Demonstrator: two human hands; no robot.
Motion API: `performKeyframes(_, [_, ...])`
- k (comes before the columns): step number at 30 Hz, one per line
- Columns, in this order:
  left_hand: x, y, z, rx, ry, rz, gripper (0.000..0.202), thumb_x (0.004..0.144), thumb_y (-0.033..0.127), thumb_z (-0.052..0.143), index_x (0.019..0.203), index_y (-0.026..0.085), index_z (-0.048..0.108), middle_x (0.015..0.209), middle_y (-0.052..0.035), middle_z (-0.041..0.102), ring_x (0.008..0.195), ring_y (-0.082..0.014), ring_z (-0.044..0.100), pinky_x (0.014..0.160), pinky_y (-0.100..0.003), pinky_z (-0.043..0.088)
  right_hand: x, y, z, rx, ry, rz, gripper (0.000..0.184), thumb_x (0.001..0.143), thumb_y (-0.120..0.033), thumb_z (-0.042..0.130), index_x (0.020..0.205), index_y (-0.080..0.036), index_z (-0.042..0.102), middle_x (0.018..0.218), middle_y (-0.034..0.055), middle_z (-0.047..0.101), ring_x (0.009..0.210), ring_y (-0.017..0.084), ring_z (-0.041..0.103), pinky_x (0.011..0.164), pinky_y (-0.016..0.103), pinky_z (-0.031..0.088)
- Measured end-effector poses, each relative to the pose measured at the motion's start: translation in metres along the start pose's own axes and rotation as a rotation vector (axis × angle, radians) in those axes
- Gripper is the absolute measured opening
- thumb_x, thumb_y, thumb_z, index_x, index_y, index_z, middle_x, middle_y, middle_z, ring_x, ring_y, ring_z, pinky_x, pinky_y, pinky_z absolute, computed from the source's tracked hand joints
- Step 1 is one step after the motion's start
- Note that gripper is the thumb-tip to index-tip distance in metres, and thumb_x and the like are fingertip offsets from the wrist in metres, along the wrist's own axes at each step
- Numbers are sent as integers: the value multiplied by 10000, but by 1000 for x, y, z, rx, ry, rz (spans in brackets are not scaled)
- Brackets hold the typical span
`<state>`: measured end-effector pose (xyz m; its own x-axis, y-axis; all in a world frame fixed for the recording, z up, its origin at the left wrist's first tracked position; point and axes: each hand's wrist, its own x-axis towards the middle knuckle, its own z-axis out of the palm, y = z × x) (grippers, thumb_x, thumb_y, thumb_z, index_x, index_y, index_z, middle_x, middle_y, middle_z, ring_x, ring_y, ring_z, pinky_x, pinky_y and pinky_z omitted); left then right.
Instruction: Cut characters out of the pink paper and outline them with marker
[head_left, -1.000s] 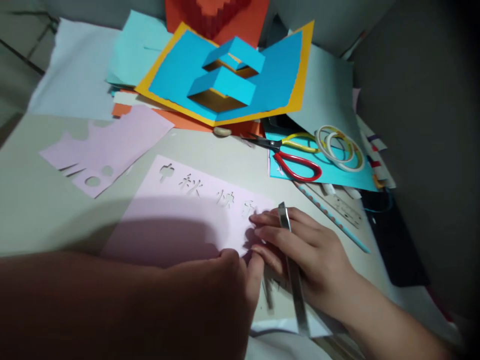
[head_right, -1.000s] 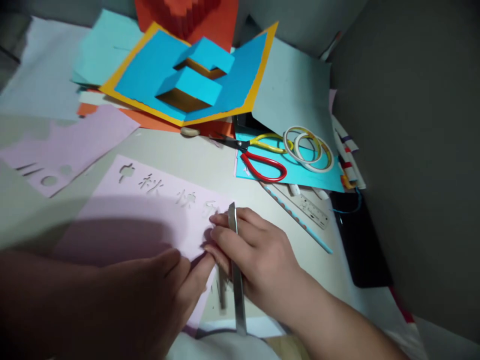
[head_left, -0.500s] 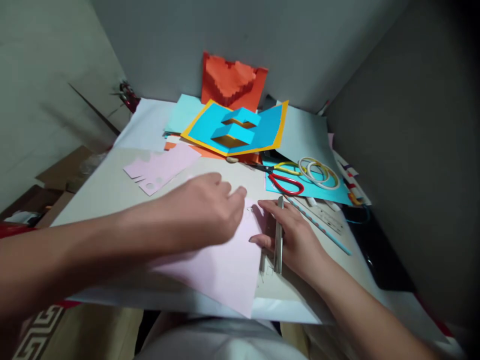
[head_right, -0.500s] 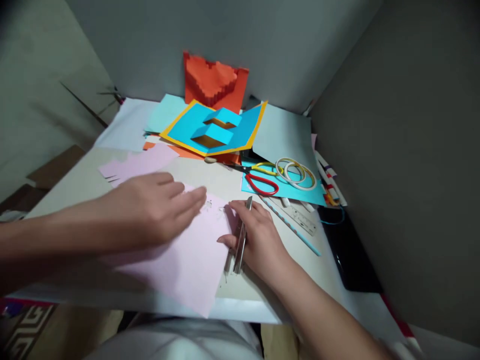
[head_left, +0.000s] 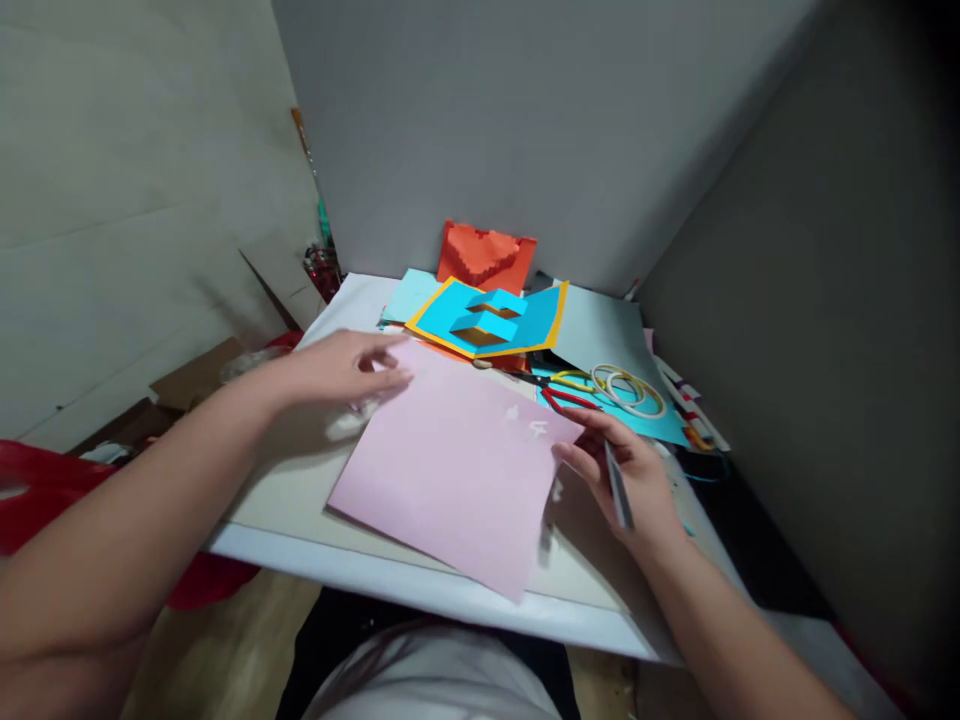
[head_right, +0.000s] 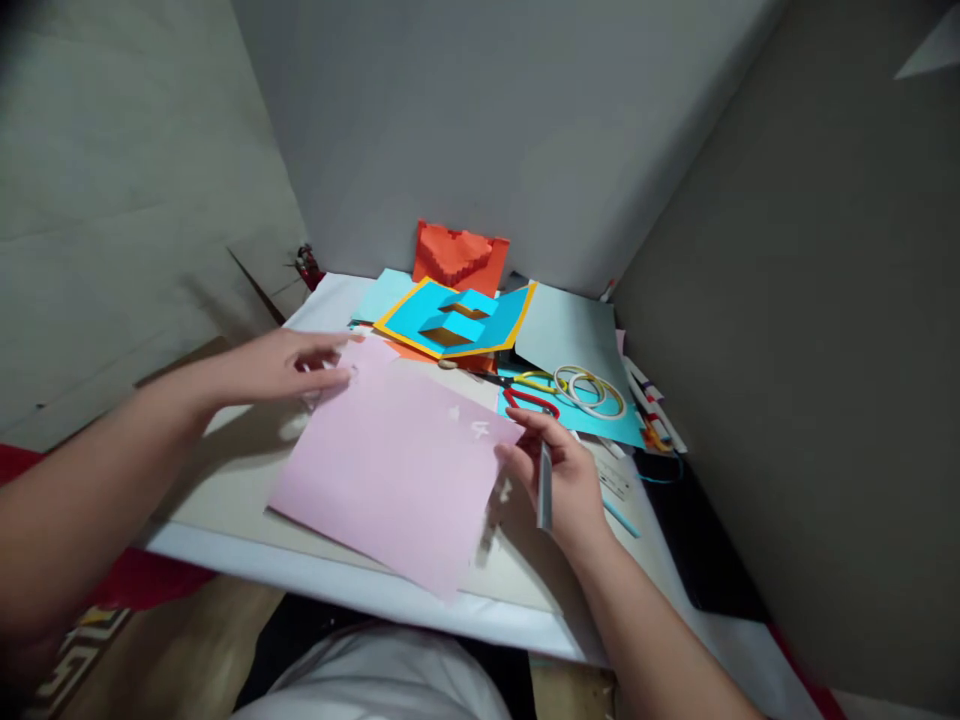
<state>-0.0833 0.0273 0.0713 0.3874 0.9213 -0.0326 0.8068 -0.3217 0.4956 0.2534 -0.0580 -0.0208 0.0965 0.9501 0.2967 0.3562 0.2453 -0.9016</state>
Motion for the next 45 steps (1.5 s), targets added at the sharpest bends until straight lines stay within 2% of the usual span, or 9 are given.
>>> performKeyframes(3, [-3,-13,22,-162,-261,23,556,757,667,627,734,121,727,668,-22,636,597,-142,561,534,-228,398,3,-3,-1,60,42,17,360,785,-367,765,1096,-207,681,725,-24,536,636,144,514,598,291,453])
performKeyframes(9, [-11,-26,57,-285,-258,-37,432,938,537,551,831,129,645,729,11,625,624,-116,583,604,-259,486,3,6,5,-143,-192,53,380,831,-383,665,1139,-162,686,623,-9,577,544,167,527,544,317,459])
performKeyframes(18, [-3,-25,28,-252,6,-94,444,847,499,648,1112,147,711,1091,-93,730,1001,-249,641,822,-306,468,8,12,11,-197,-141,-15,407,808,-343,630,1136,-120,722,634,-9,552,559,151,493,603,327,477])
performKeyframes(21, [4,-28,33,-267,-56,-108,418,846,479,669,1085,137,698,943,-64,728,859,-201,644,727,-282,470,9,13,12,-206,-72,-37,423,847,-368,598,1186,-134,695,716,13,589,610,157,526,623,319,478])
performKeyframes(25, [13,-38,49,-302,-255,-136,315,915,410,639,767,134,616,651,41,569,553,-89,519,556,-234,448,8,10,10,-261,-23,-39,438,873,-371,576,1235,-139,663,813,48,650,684,176,582,671,320,491])
performKeyframes(29, [15,-57,60,-436,-361,-164,340,944,404,606,732,140,573,653,45,552,578,-88,537,583,-238,479,4,-9,-6,-354,-112,-43,446,927,-409,536,1300,-184,634,904,69,709,760,202,635,716,327,493])
performKeyframes(36, [12,-74,56,-704,-358,-246,438,743,553,727,690,151,562,645,21,541,573,-95,483,586,-242,411,-4,-18,-42,-416,-212,-51,309,913,-459,582,823,-203,728,813,75,708,809,225,619,776,348,456])
performKeyframes(41, [13,-71,56,-757,-345,-276,454,668,556,776,669,158,558,633,14,538,574,-104,461,563,-238,378,-12,-4,-37,-220,-173,70,342,923,-476,580,1035,-174,694,941,111,740,816,228,694,699,350,530])
performKeyframes(45, [15,-70,59,-756,-348,-277,464,630,551,806,650,164,551,606,11,540,558,-104,445,548,-236,351,-13,-3,-32,95,-151,151,460,959,-419,539,1345,-171,568,1292,183,673,1107,273,702,779,370,593])
